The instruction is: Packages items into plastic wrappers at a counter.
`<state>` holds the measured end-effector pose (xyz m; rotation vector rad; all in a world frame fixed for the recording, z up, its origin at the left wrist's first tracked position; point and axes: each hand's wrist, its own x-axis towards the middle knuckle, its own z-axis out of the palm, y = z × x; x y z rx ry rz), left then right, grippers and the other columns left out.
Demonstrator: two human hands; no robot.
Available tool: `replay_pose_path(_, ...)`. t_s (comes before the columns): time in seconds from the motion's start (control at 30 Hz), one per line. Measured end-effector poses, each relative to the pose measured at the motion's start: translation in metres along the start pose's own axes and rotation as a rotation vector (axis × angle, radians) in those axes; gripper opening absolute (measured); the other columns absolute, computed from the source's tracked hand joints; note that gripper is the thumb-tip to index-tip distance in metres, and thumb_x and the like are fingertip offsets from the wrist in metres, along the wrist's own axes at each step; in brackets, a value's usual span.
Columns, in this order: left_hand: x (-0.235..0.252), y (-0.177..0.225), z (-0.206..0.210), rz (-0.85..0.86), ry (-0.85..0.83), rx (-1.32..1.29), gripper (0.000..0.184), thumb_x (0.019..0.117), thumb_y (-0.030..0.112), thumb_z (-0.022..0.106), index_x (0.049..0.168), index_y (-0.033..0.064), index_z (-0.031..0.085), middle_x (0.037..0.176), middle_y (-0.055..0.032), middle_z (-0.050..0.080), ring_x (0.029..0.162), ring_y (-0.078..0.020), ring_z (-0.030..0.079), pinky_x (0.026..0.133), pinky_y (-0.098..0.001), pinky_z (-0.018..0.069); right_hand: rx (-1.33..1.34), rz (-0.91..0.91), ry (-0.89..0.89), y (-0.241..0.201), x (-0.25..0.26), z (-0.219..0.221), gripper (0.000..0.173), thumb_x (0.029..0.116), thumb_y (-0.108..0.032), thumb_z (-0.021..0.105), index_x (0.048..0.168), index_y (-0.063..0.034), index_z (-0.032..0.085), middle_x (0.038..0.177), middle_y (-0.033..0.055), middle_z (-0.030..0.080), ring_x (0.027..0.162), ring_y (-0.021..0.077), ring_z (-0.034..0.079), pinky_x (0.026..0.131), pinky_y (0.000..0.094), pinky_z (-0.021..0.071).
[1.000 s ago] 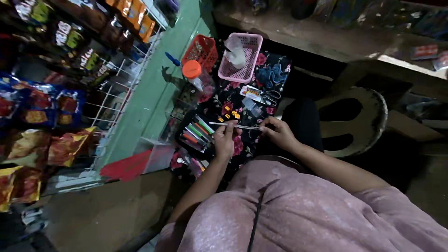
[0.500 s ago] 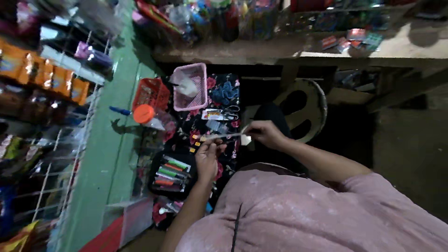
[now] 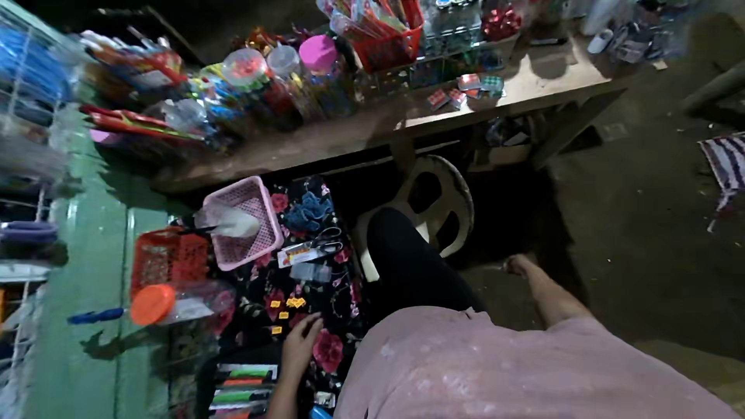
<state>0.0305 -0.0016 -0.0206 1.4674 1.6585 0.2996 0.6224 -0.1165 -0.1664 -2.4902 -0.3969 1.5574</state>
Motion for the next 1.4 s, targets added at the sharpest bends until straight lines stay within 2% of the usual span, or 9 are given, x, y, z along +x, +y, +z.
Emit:
replay_pose_path(0.2,-0.015,-0.031,0.0,0.016,-0.14,0.198,0.032,0.1031,0.014,0.059,0.128,-0.0043,0.065,0.126,-0.0239,0.067,0.118,-0.0354,0.064,0.106,-0.0526,0.0467,-0.01,0.096,-0.081,-0.05,0.02,0.007,0.036,0.1071,-0.013,0.05,0.137,0.0076,0.053,0.134,0.0242,0.058,0.119,0.028,0.061,0.101,0.0408,0.0488)
replay_pose_path(0.3,-0.026,-0.027,-0.009,-0.058,-0.182,0.241,0.034,0.1033,0.013,0.058,0.13,-0.0079,0.063,0.127,-0.0283,0.065,0.119,-0.039,0.063,0.107,-0.0526,0.0467,0.272,-0.151,0.2,-0.105,0.069,-0.042,0.035,0.1036,-0.013,0.057,0.132,0.0077,0.058,0.125,0.0275,0.062,0.11,0.0351,0.064,0.097,0.05,0.0511)
replay_pose_path(0.43,-0.032,-0.022,-0.02,-0.119,-0.223,0.298,0.036,0.1038,0.011,0.056,0.131,-0.0117,0.06,0.127,-0.0331,0.062,0.116,-0.0421,0.063,0.105,-0.0515,0.0472,0.533,-0.397,0.614,-0.202,0.087,-0.118,0.049,0.1056,-0.013,0.052,0.152,0.0009,0.043,0.147,0.0278,0.051,0.135,0.0402,0.053,0.112,0.052,0.0422)
replay_pose_path(0.6,-0.044,-0.016,-0.038,-0.08,-0.12,0.245,0.035,0.1034,0.01,0.056,0.131,-0.0128,0.06,0.127,-0.0329,0.062,0.115,-0.0414,0.064,0.105,-0.0516,0.0484,0.402,-0.46,0.598,-0.213,0.084,-0.055,0.047,0.1054,-0.012,0.05,0.149,0.0048,0.045,0.143,0.03,0.053,0.134,0.0427,0.053,0.112,0.0535,0.0426)
replay_pose_path(0.77,-0.07,0.045,-0.048,0.308,0.069,0.038,0.04,0.0989,0.024,0.057,0.123,-0.0064,0.067,0.121,-0.0188,0.068,0.109,-0.0186,0.067,0.097,-0.0338,0.0545,0.304,-0.429,0.465,-0.171,0.054,0.036,0.038,0.1065,-0.012,0.049,0.14,0.0061,0.054,0.138,0.0316,0.057,0.131,0.0454,0.054,0.11,0.0568,0.0413)
replay_pose_path(0.9,-0.119,0.134,-0.064,0.789,-0.104,-0.304,0.046,0.1042,0.054,0.048,0.14,0.0273,0.059,0.147,0.0074,0.055,0.135,-0.0107,0.053,0.11,-0.0308,0.0478,0.23,-0.567,0.519,-0.175,0.008,0.023,0.041,0.1074,-0.017,0.048,0.139,0.0077,0.054,0.138,0.0325,0.056,0.13,0.0433,0.054,0.112,0.0541,0.0409)
replay_pose_path(1.07,-0.177,0.202,-0.076,1.027,-0.337,-0.551,0.036,0.111,0.025,0.042,0.14,0.0081,0.054,0.151,-0.0061,0.049,0.143,-0.0102,0.041,0.117,-0.0238,0.034,0.374,-0.643,0.734,-0.237,-0.015,-0.07,0.044,0.1033,-0.009,0.045,0.145,0.0065,0.047,0.138,0.0244,0.056,0.107,0.0204,0.065,0.092,0.0301,0.0534)
replay_pose_path(1.13,-0.194,0.204,-0.075,1.074,-0.271,-0.583,0.035,0.1099,0.022,0.045,0.136,0.0024,0.058,0.147,-0.015,0.053,0.144,-0.018,0.043,0.119,-0.0292,0.0343,0.362,-0.797,0.712,-0.274,-0.039,-0.083,0.047,0.1018,-0.009,0.046,0.145,0.0089,0.045,0.142,0.0254,0.052,0.116,0.0194,0.061,0.098,0.0276,0.0499)
replay_pose_path(1.4,-0.21,0.189,-0.084,1.099,-0.133,-0.672,0.035,0.1084,0.016,0.044,0.137,0.0036,0.06,0.15,-0.0166,0.049,0.146,-0.0194,0.04,0.12,-0.0288,0.0313,-0.411,-1.441,0.022,-0.389,-0.179,0.124,0.036,0.1036,-0.013,0.052,0.13,0.0112,0.056,0.127,0.0294,0.062,0.115,0.0349,0.065,0.102,0.0477,0.0527)
